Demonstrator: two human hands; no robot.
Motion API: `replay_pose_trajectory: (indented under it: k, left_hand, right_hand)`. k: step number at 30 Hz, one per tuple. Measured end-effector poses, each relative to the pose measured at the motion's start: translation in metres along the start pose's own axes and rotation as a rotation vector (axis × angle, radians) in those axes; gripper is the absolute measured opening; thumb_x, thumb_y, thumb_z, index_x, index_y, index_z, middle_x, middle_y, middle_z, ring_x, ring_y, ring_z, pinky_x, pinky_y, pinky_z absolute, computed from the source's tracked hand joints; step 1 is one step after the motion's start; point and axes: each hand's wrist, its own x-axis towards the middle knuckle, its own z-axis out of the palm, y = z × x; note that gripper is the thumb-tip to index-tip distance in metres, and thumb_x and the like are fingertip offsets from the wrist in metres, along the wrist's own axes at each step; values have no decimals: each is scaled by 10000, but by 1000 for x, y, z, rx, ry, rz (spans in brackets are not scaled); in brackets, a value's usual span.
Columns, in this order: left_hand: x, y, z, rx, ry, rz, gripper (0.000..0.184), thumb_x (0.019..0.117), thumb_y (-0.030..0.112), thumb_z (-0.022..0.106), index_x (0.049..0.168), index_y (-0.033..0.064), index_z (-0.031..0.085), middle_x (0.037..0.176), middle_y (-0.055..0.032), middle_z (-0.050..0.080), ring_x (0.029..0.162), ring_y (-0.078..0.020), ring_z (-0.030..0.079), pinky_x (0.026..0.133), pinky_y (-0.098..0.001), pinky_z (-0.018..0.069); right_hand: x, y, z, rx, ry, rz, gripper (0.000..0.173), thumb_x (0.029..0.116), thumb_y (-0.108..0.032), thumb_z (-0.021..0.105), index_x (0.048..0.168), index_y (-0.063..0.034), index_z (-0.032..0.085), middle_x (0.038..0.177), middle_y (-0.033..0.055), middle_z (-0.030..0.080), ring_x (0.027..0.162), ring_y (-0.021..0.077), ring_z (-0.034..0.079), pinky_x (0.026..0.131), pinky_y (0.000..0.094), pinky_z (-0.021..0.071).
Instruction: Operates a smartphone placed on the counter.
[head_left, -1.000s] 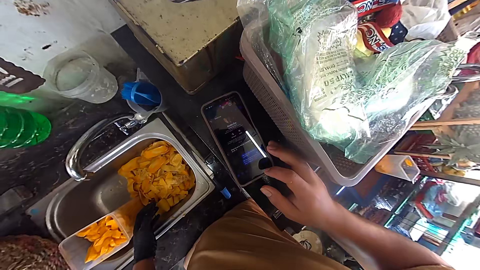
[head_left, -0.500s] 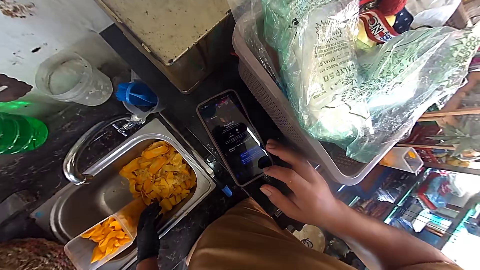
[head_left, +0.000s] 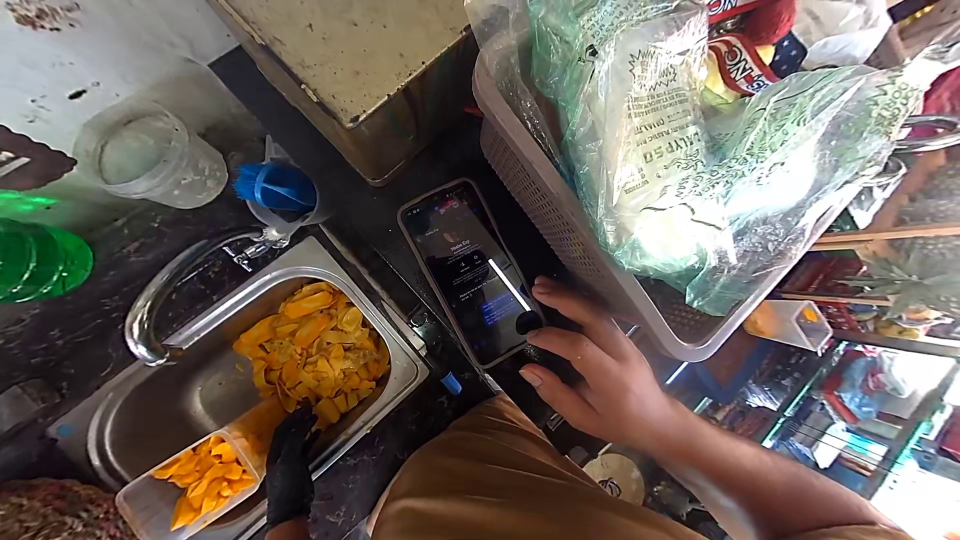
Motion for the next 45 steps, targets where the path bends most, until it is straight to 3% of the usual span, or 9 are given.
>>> replay_pose_trajectory:
  k: [10,45]
  left_hand:
    - [-2,-2,-3,14,-19,26,475,1000,312,542,1410,72,541,1399,-98,599,1233,-206,595,979,-418,525]
    - [-1,-2,-3,-26,-8,12,489,959,282,576,1396,66,543,1382,-106,600,1210,-214,606,944,-417,545]
  right_hand:
    - [0,0,0,-8,-5,10,286,1017,-359,635,1184,-127,646,1424,130,600,1405,240,514,1132,386,483]
    - [0,-1,1,-15,-16,35,293,1025,-366,617,1193,-133,672,1434,135,598,1398,239,522,1117,381,496]
